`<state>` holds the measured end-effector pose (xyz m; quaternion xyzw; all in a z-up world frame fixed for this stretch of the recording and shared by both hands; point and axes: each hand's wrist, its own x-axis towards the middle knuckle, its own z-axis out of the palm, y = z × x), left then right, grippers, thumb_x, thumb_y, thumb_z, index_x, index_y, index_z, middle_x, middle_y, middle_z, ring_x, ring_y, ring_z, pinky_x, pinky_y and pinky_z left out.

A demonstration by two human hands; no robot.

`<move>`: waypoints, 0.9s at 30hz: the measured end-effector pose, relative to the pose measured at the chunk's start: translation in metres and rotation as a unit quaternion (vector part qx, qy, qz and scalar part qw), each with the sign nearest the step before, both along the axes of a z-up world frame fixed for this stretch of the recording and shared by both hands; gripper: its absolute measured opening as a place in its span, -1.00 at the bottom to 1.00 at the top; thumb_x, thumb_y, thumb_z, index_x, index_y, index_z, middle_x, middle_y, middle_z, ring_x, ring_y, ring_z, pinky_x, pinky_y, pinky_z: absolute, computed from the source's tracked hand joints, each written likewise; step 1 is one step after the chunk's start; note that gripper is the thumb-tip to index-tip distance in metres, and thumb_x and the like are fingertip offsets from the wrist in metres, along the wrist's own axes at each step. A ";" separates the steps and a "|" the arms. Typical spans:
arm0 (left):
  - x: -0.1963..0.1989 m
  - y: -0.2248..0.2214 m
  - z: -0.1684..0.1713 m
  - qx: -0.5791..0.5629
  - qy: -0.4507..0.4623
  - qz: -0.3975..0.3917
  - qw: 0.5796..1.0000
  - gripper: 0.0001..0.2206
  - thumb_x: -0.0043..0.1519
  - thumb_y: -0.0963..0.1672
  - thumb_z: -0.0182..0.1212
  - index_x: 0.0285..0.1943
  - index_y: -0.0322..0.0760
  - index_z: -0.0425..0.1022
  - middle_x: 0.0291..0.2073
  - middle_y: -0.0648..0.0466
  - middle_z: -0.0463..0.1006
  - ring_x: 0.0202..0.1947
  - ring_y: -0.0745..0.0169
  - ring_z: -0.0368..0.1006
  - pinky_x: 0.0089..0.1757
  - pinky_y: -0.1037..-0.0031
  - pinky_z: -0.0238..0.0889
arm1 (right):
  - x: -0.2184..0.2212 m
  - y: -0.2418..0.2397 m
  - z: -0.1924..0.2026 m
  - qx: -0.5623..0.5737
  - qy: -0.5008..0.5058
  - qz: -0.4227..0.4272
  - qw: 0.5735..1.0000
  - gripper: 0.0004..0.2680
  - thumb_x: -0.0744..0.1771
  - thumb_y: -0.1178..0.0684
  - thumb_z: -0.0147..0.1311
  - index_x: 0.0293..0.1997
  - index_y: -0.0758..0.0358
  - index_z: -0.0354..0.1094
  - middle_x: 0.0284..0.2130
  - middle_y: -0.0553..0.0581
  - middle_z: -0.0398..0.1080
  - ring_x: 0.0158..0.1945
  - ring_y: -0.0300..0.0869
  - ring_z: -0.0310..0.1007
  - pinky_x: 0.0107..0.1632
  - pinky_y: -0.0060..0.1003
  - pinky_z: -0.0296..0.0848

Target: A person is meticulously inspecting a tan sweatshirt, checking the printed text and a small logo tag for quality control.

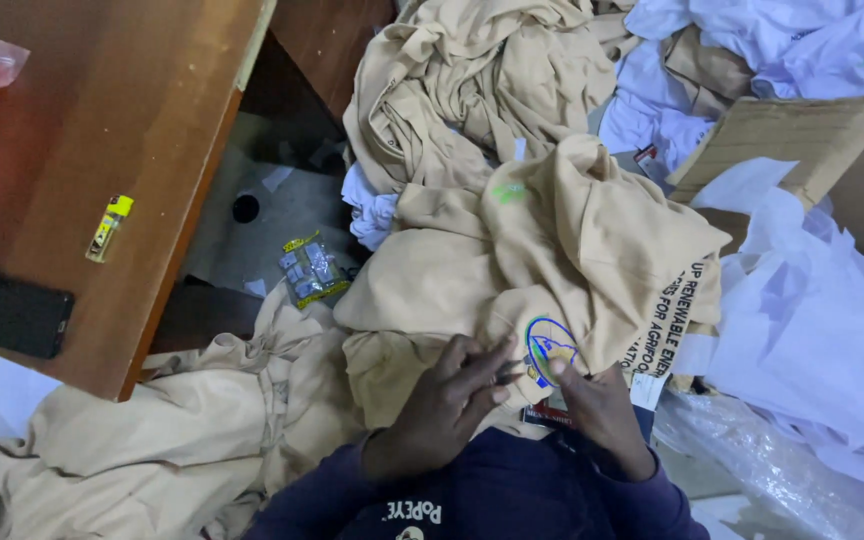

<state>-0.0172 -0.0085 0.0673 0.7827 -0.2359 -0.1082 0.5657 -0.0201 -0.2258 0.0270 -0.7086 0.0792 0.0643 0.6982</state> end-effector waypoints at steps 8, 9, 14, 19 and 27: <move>-0.014 -0.012 -0.035 0.052 -0.184 0.112 0.975 -0.61 0.32 -0.22 0.38 0.35 -0.29 0.48 0.01 -0.09 0.56 -0.04 -0.01 0.64 -0.10 0.30 0.55 | 0.007 0.015 0.013 0.070 -0.033 -0.095 0.992 -0.60 0.32 0.08 0.19 0.31 0.36 0.32 0.15 0.23 0.50 0.18 -0.05 0.51 0.25 -0.12 0.50; -0.014 -0.012 -0.035 0.049 -0.185 0.130 0.973 -0.61 0.30 -0.25 0.39 0.32 -0.33 0.49 -0.02 -0.11 0.58 -0.07 -0.03 0.64 -0.13 0.29 0.55 | 0.007 0.015 0.012 -0.022 -0.052 -0.092 0.994 -0.63 0.33 0.04 0.20 0.27 0.33 0.37 0.15 0.18 0.50 0.21 -0.09 0.50 0.30 -0.17 0.45; -0.011 -0.017 -0.034 0.037 -0.184 0.145 0.971 -0.70 0.32 -0.24 0.34 0.23 -0.39 0.53 0.00 -0.12 0.59 -0.01 -0.03 0.63 -0.05 0.28 0.57 | 0.003 0.019 0.008 -0.046 -0.053 -0.098 0.993 -0.65 0.32 0.07 0.23 0.24 0.32 0.40 0.13 0.17 0.51 0.19 -0.11 0.50 0.30 -0.19 0.46; -0.008 -0.021 -0.040 0.029 -0.205 0.153 0.966 -0.67 0.30 -0.25 0.38 0.25 -0.35 0.53 -0.01 -0.10 0.62 -0.05 0.02 0.64 -0.07 0.32 0.58 | 0.001 0.018 0.008 -0.053 -0.050 -0.104 0.992 -0.67 0.33 0.05 0.22 0.21 0.31 0.42 0.11 0.17 0.53 0.17 -0.12 0.51 0.27 -0.20 0.47; -0.006 -0.021 -0.040 0.009 -0.227 0.142 0.963 -0.71 0.33 -0.25 0.34 0.24 -0.44 0.53 -0.06 -0.12 0.60 -0.11 0.03 0.63 -0.09 0.35 0.57 | 0.000 0.023 0.011 0.010 -0.025 -0.114 0.993 -0.71 0.32 0.09 0.24 0.15 0.34 0.46 0.02 0.17 0.58 0.07 -0.16 0.56 0.15 -0.23 0.58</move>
